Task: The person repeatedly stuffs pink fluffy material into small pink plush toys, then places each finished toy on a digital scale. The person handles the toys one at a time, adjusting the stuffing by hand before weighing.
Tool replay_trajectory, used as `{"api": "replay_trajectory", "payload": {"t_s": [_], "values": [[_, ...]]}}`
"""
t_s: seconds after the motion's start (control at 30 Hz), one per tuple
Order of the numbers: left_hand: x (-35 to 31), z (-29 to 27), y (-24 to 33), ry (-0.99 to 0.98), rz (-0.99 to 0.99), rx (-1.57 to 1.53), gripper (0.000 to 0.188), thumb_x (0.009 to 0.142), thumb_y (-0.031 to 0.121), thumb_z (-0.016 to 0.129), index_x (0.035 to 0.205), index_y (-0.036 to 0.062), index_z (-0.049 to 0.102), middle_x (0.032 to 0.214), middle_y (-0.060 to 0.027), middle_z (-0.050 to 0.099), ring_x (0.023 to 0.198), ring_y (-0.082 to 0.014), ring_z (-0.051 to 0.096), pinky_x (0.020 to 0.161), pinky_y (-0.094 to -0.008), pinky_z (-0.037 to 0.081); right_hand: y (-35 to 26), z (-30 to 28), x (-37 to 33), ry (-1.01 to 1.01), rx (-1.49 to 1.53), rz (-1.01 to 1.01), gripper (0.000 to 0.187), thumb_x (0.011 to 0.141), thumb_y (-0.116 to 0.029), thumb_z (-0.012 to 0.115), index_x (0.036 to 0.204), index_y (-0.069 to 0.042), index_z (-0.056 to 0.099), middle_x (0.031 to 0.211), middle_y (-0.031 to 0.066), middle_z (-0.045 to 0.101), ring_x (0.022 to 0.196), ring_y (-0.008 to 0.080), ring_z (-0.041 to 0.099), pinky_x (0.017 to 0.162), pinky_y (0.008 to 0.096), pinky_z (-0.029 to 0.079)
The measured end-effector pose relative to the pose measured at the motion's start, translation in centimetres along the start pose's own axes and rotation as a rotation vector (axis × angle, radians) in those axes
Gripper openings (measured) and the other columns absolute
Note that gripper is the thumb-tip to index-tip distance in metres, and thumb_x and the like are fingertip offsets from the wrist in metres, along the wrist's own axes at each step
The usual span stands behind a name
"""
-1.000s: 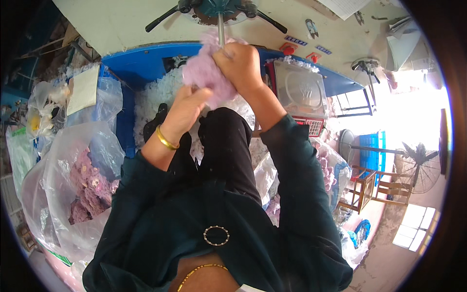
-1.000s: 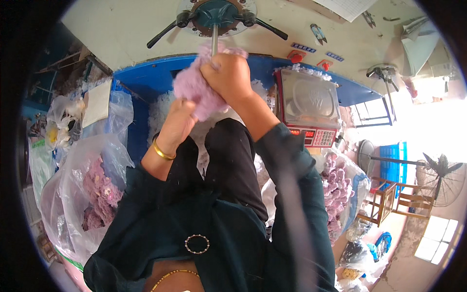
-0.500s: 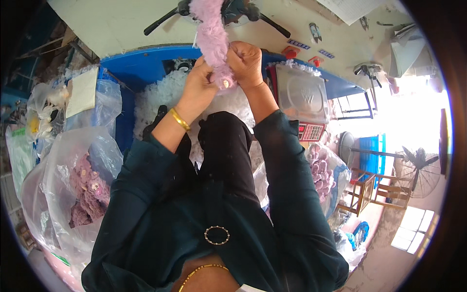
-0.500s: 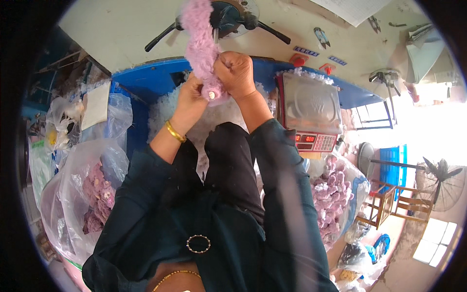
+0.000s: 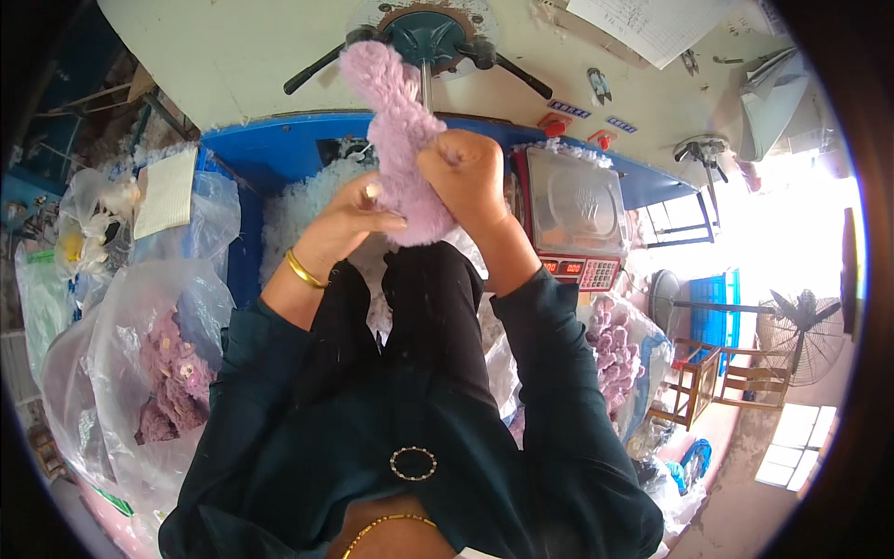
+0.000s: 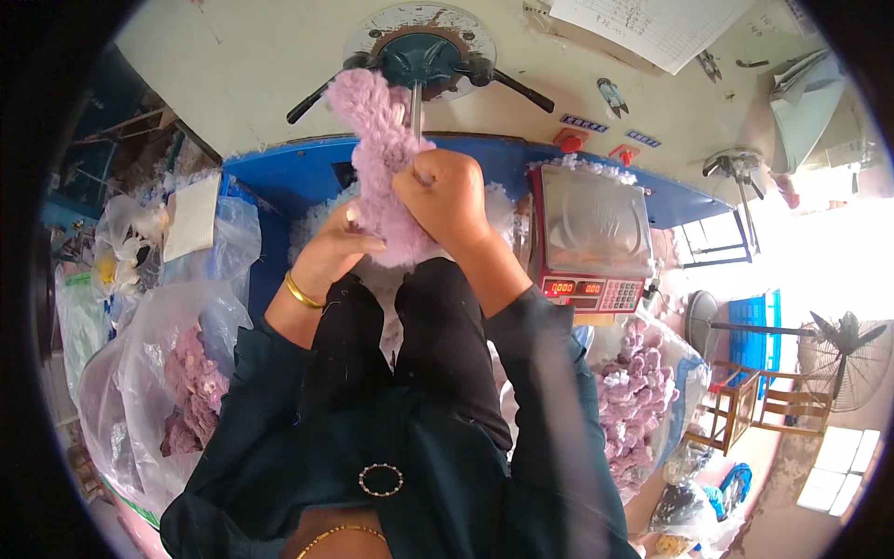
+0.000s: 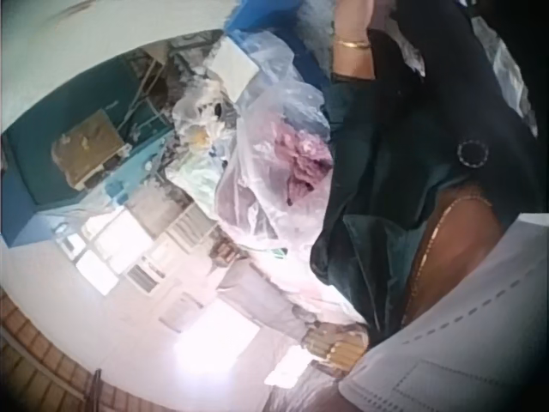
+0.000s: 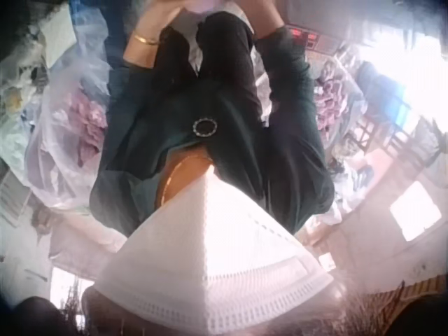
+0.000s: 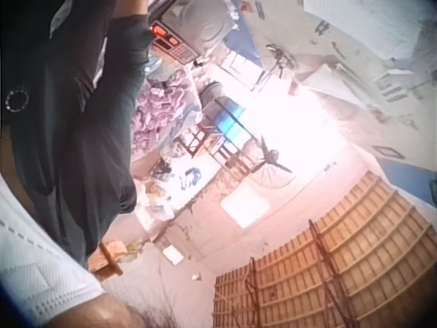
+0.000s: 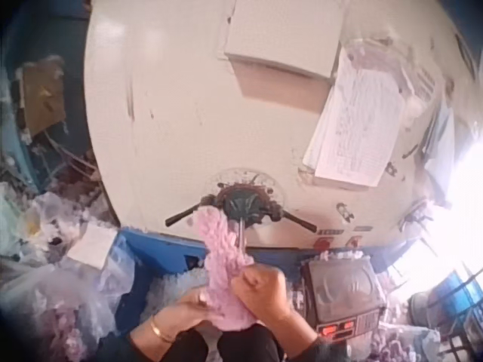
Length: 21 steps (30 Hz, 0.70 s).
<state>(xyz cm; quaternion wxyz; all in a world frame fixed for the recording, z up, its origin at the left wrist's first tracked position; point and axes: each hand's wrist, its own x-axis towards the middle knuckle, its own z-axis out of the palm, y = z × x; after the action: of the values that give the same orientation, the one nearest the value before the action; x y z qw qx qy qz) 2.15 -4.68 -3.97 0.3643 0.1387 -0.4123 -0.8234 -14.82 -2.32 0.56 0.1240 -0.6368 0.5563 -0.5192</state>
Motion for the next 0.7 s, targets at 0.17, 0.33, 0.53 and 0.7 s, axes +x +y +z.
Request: {"api": "replay_trajectory", "payload": {"t_s": [0.17, 0.33, 0.53, 0.7], "values": [[0.9, -1.5, 0.1, -0.071, -0.24, -0.218, 0.051, 0.095, 0.038, 0.051, 0.132, 0.004, 0.044, 0.121, -0.0089, 0.058, 0.108, -0.0203, 0.06, 0.087, -0.0331, 0.052, 0.6, -1.8, -0.9, -0.203, 0.505, 0.279, 0.018, 0.075, -0.003, 0.061, 0.059, -0.002, 0.054, 0.057, 0.0003, 0.052, 0.055, 0.0058, 0.045, 0.049, 0.026, 0.036], [1.8, 2.9, 0.0, 0.047, -0.21, -0.204, 0.046, 0.096, 0.04, 0.049, 0.124, 0.003, 0.049, 0.109, -0.0083, 0.062, 0.093, -0.0191, 0.066, 0.065, -0.0283, 0.059, 2.8, -4.7, 0.4, -0.343, 0.553, 0.384, 0.022, 0.084, -0.019, 0.066, 0.091, 0.001, 0.06, 0.084, 0.0054, 0.062, 0.076, 0.0113, 0.057, 0.068, 0.0256, 0.046], [1.1, 4.6, -0.9, 0.163, -0.055, -0.056, 0.041, 0.095, 0.027, 0.055, 0.122, -0.0024, 0.045, 0.115, -0.014, 0.056, 0.094, -0.0236, 0.064, 0.065, -0.0309, 0.059, -3.8, -2.9, -0.9, -0.324, -0.212, 0.118, 0.063, 0.085, -0.048, 0.06, 0.118, 0.005, 0.05, 0.103, 0.0242, 0.06, 0.095, 0.0395, 0.059, 0.081, 0.0433, 0.047], [1.8, 6.5, -1.9, 0.148, 0.024, 0.059, 0.036, 0.099, 0.026, 0.046, 0.13, 0.0077, 0.039, 0.12, -0.0085, 0.052, 0.104, -0.0193, 0.057, 0.081, -0.0343, 0.055, -2.5, -4.3, 0.6, -0.379, -0.161, 0.171, 0.068, 0.084, -0.056, 0.057, 0.114, 0.004, 0.053, 0.1, 0.023, 0.061, 0.093, 0.0413, 0.058, 0.078, 0.0433, 0.047]]}}
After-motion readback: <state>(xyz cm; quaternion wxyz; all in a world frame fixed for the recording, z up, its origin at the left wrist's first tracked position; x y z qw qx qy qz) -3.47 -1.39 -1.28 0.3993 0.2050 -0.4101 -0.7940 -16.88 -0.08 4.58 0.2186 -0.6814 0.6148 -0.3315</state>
